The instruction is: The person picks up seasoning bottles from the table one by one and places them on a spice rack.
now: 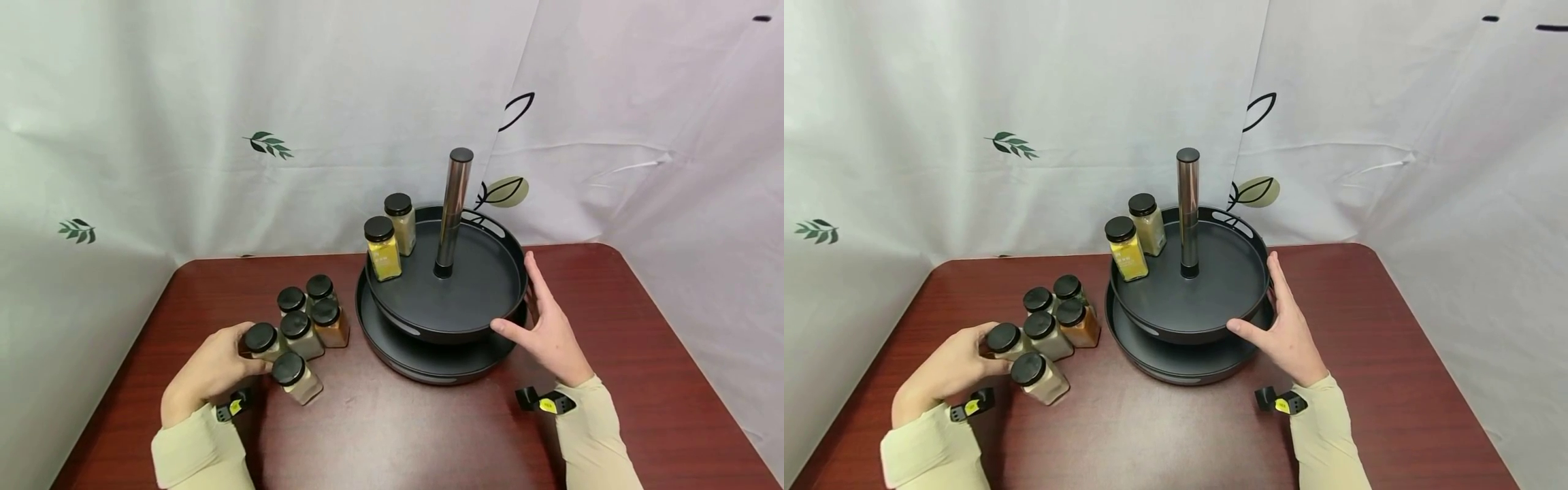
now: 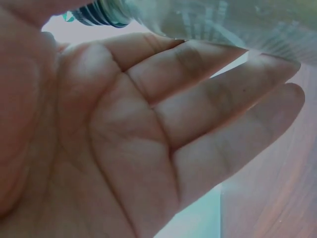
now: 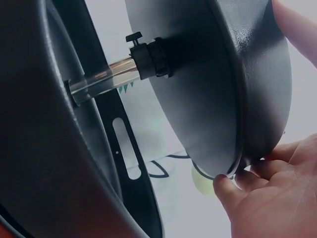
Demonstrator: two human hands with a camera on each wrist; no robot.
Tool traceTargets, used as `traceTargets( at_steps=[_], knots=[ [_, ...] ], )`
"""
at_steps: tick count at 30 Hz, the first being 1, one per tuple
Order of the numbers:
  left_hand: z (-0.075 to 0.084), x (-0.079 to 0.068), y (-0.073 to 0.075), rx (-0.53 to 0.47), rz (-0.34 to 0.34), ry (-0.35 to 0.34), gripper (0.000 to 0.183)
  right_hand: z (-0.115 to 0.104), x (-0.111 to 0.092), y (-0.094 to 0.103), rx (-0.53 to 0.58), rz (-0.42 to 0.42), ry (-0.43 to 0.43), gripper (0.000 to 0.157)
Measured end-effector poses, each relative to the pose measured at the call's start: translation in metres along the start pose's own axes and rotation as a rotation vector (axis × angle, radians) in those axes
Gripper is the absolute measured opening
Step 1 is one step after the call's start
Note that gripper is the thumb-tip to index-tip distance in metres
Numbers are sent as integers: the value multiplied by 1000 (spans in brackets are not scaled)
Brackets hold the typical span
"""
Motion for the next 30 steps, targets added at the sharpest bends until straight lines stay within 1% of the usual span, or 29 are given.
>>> traceTargets(
  at_steps=[4,9,15,20,24,30],
  knots=[
    [1,-3,5,10,21,18,43,1,0,0,10,0,3,110],
    [5,-7,14,41,64,26,52,1,0,1,24,7,1,110],
    [12,-13,27,92,115,81,59,1,0,2,14,6,-1,109],
    [20,-18,35,95,145,122,64,1,0,2,-3,5,3,109],
    [29,-21,39,82,227,125,63,2,0,2,7,5,-1,109],
    [38,-23,41,61,405,74,56,2,0,1,21,3,0,109]
  ],
)
Point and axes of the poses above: each hand's wrist, its own x-axis towards the middle knuckle, its own y-axis out of the back of the hand, z = x × y, the point moved 1 cm from there along x, towards the middle knuckle, and after that the axes turned 14 degrees about z, right-handed, at the moved point
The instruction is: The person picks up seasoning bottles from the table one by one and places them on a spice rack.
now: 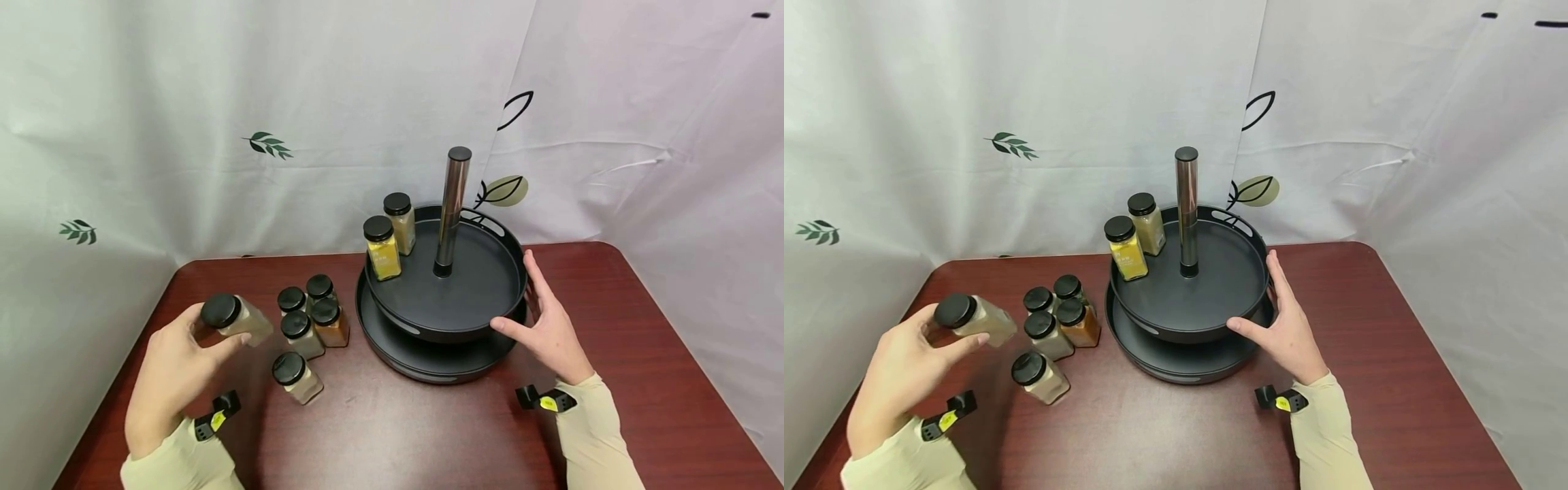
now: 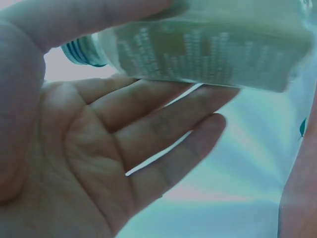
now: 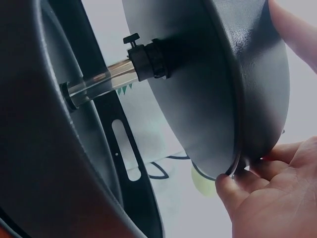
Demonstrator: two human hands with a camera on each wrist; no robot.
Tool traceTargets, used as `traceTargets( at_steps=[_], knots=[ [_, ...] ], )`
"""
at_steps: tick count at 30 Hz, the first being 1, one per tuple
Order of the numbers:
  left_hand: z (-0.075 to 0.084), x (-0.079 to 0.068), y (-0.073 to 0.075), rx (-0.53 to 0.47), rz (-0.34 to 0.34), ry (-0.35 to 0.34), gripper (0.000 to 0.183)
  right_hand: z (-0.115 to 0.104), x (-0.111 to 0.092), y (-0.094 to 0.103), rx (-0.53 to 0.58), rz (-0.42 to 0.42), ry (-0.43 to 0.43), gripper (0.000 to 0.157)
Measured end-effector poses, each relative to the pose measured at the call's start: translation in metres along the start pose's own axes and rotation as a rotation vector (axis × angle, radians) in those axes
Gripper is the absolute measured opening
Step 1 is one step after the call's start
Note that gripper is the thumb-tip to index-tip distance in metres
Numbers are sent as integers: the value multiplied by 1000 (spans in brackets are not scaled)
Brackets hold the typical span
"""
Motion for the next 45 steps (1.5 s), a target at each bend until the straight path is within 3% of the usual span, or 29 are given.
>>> traceTargets(
  at_steps=[5,17,32,45],
  knots=[
    [8,-1,0,-43,130,-2,55,0,0,1,-14,-2,5,109],
    [34,-4,-4,-174,282,18,45,-1,0,2,-12,-1,3,108],
    [70,-5,-16,-313,350,-74,44,-2,2,1,-17,-4,3,108],
    [91,-3,-36,-415,325,-178,47,-2,0,0,-12,-6,-1,108]
  ],
)
Point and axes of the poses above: each hand's wrist, its own x-axis towards the middle knuckle, its own y-axis out of the back of the hand, z = x × y, the point moved 1 cm from there along x, towards the middle knuckle, and after that the axes turned 14 degrees about z, right-handed, at the moved point
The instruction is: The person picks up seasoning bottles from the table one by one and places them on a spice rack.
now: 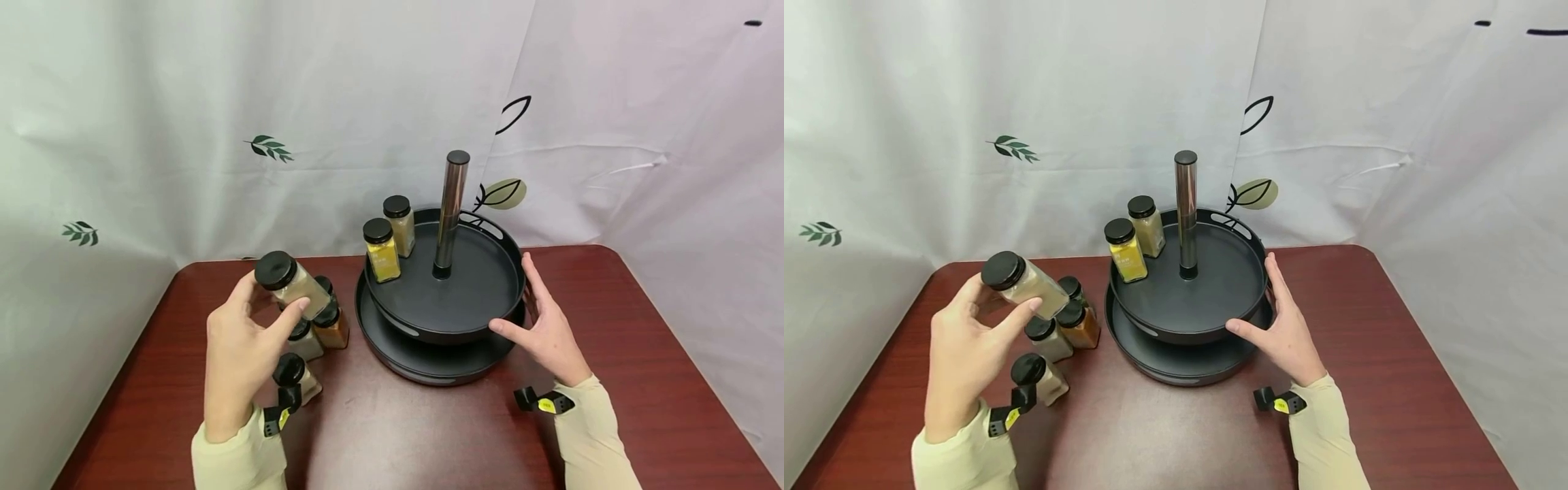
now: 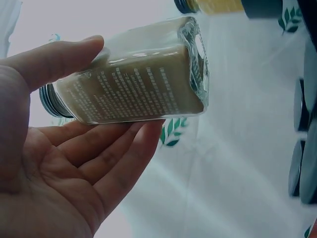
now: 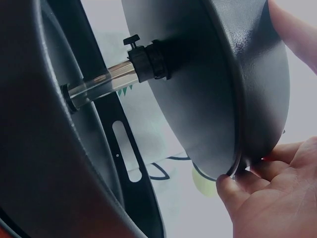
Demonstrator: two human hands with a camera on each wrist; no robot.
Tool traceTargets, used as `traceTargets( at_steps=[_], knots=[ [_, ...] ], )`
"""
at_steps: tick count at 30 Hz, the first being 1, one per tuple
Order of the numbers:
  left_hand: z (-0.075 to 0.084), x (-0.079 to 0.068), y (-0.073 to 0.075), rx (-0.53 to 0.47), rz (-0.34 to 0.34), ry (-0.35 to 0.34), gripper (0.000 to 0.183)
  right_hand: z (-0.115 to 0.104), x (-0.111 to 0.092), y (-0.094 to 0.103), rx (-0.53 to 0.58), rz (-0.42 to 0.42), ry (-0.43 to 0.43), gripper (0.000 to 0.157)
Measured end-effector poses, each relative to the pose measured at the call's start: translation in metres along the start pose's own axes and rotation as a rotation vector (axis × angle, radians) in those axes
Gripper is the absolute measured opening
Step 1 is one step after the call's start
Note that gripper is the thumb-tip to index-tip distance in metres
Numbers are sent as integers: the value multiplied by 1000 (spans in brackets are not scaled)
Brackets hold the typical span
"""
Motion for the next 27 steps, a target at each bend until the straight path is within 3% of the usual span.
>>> traceTargets(
  at_steps=[14,27],
  knots=[
    [22,4,-41,-135,-53,-61,45,-1,0,0,-8,-1,3,107],
    [28,3,-70,-156,-78,-65,47,1,0,-1,6,0,9,108]
  ],
)
Point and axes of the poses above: each hand's wrist, its own x-axis towards the middle knuckle, its own y-axis out of the back of the hand, z = x × y, the point moved 1 cm from there along x, towards the middle knuckle, and after that the axes turned 14 degrees about z, right-handed, at the moved point
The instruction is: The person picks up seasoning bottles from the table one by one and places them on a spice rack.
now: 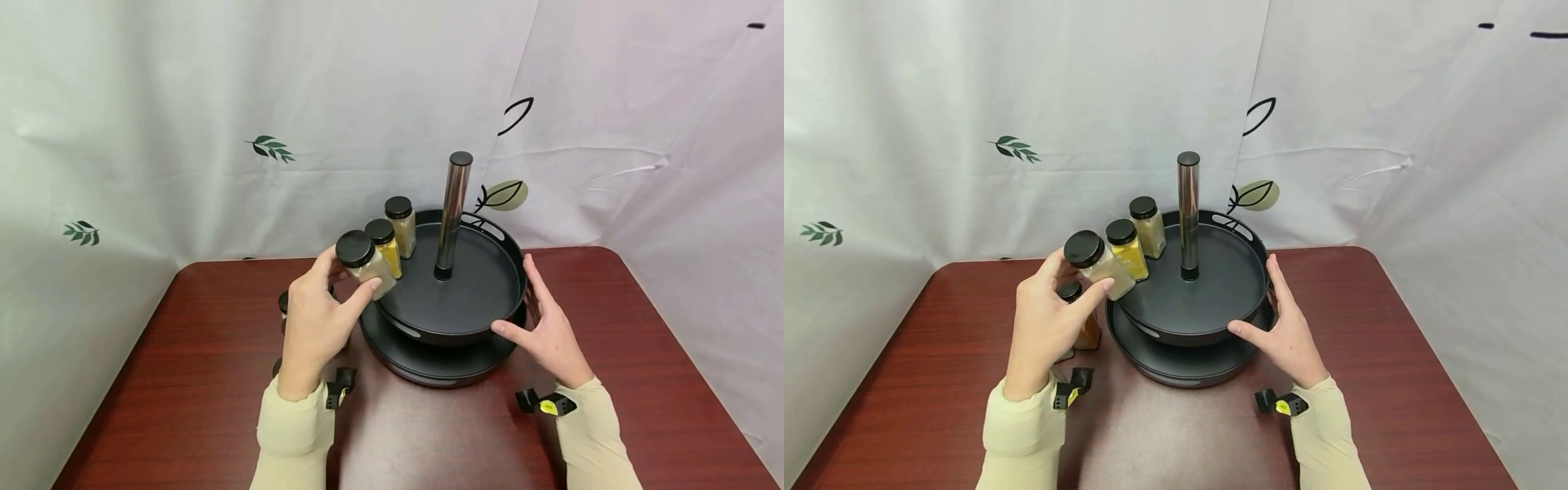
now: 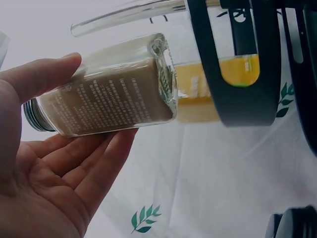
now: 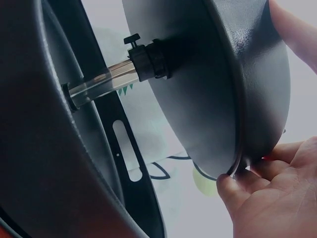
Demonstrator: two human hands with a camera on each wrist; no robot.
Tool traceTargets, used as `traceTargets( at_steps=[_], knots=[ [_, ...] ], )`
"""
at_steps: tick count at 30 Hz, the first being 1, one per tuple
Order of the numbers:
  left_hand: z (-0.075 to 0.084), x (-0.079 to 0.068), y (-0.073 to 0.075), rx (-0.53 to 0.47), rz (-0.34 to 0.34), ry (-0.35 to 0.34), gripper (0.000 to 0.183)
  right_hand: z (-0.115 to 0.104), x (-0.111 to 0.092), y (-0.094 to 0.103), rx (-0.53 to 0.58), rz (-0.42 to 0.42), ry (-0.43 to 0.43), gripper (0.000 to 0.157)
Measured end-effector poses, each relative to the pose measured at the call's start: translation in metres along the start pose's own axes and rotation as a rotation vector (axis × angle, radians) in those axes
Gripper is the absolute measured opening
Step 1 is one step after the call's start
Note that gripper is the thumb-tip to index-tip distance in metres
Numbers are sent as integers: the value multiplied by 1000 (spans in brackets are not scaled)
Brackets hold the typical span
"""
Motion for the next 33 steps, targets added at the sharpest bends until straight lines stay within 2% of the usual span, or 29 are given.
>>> traceTargets(
  at_steps=[8,15,25,33],
  knots=[
    [-1,-3,-17,0,-33,-18,50,1,0,0,0,2,2,108],
    [-4,-9,-28,42,-50,-34,51,2,0,0,1,1,1,108],
    [-8,-17,-38,171,-67,-21,55,2,0,0,-1,0,0,108],
    [-9,-22,-40,197,-63,-27,57,2,0,0,2,-1,-2,108]
  ],
)
Point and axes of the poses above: each hand's wrist, its own x-axis towards the middle knuckle, its own y-axis out of the back of the hand, z = x × y, the point moved 1 cm from there along x, towards the middle knuckle, and after that the axes turned 14 degrees about z, right-handed, at the moved point
